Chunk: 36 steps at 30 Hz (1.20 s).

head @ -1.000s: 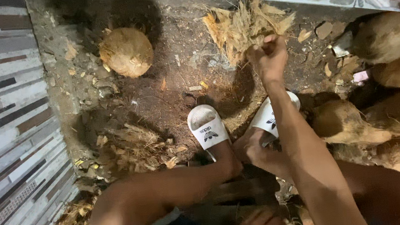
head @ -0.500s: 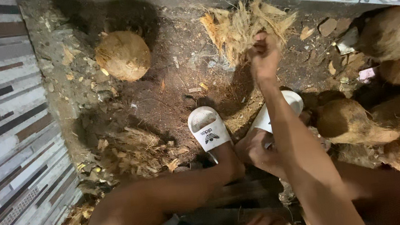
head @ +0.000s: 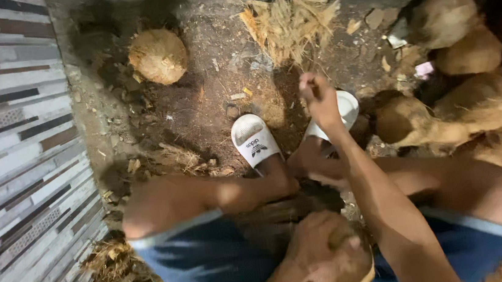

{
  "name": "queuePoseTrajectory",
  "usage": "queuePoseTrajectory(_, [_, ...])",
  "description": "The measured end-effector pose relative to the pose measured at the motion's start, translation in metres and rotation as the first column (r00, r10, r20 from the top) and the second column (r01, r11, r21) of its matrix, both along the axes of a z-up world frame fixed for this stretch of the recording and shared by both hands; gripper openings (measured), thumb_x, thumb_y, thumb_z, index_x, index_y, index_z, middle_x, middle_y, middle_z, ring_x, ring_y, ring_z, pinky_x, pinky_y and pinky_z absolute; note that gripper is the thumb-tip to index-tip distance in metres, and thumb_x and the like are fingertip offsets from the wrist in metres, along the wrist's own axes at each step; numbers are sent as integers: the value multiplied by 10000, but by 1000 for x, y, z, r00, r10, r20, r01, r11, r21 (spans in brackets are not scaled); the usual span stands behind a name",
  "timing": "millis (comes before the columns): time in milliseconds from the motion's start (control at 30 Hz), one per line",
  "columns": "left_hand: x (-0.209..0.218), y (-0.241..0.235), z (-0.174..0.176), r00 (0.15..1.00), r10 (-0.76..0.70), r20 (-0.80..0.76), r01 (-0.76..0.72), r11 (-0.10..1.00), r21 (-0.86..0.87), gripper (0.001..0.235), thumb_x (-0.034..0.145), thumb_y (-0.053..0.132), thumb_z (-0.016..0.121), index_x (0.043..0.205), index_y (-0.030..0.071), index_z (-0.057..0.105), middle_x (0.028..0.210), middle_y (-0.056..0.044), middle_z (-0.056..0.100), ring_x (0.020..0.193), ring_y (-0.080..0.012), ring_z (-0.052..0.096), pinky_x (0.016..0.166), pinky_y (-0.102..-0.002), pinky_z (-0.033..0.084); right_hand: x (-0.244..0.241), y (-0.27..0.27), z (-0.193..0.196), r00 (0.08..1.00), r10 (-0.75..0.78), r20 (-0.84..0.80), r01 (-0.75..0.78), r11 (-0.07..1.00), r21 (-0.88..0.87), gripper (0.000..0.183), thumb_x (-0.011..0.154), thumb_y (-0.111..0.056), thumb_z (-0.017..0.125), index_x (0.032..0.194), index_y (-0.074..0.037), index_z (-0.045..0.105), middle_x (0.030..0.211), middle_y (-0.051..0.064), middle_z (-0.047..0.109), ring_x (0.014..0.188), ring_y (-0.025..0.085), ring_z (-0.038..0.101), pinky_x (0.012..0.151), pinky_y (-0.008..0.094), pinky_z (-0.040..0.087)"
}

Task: The person sits cross-legged on the floor and peels the fibrous husk off a coconut by hand. They repeatedly pull away strands of husk and discard them onto the floor, surrounded by a pile of other coconuts.

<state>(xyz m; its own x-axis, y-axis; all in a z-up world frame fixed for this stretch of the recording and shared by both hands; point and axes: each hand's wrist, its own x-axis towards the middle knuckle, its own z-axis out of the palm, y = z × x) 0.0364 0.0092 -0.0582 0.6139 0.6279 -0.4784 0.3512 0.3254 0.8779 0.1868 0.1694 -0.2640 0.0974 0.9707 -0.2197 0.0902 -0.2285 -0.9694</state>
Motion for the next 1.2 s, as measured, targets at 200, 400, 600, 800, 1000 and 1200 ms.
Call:
queuePoseTrajectory(200, [-1, -2, 11, 998, 48, -46, -43, 993, 110, 370, 913, 457, 558, 988, 139, 732, 985, -78, 744, 846, -232, 717, 700, -358, 589, 13, -46, 110, 928, 350, 127, -213, 777, -592, 361, 984, -349, 538, 1265, -142, 629, 1237, 69, 652, 1131, 191, 575, 971, 334, 421])
queuePoseTrajectory(400, [-5, -17, -17, 983, 8, -186, -43, 982, -185, 504, 909, 684, 435, 1161, 318, 674, 1211, -26, 693, 1209, -225, 616, 1042, -415, 482, 18, -110, 198, 973, 154, 173, -111, 965, -238, 145, 1010, -142, 620, 1120, -127, 714, 902, 52, 674, 855, 133, 579, 808, 297, 466])
queuePoseTrajectory(600, [-18, -33, -26, 988, 93, -125, -112, 982, -153, 595, 1001, 614, 352, 1186, 167, 698, 1193, -161, 688, 1194, -370, 604, 1011, -491, 467, 7, -186, 257, 985, -31, 168, 47, 994, -95, 183, 1059, -101, 553, 1151, -117, 710, 934, 56, 683, 929, 124, 590, 883, 337, 481])
queuePoseTrajectory(800, [-26, -21, 28, 994, 97, -51, -98, 995, -31, 641, 1068, 479, 279, 1119, -31, 665, 1053, -301, 666, 1131, -516, 587, 939, -583, 456, -14, -241, 278, 960, -212, 180, 215, 977, 6, 155, 993, -12, 614, 1072, -73, 732, 778, 30, 627, 822, 102, 533, 800, 300, 476])
queuePoseTrajectory(1000, [-22, -26, 30, 995, 59, -86, -50, 994, 96, 558, 1088, 392, 280, 1018, -31, 637, 792, -206, 658, 779, -292, 652, 785, -348, 474, -29, -257, 284, 930, -263, 257, 232, 962, 145, 113, 947, 3, 680, 1040, -49, 720, 855, 79, 635, 859, 167, 596, 808, 334, 478])
queuePoseTrajectory(1200, [-12, -16, 63, 985, 97, -144, -71, 982, 174, 606, 1048, 386, 290, 965, -71, 680, 866, -369, 655, 868, -558, 625, 695, -617, 474, -27, -250, 292, 863, -162, 479, 67, 975, 210, 81, 962, -78, 711, 960, -18, 657, 849, 128, 555, 825, 326, 576, 741, 412, 449])
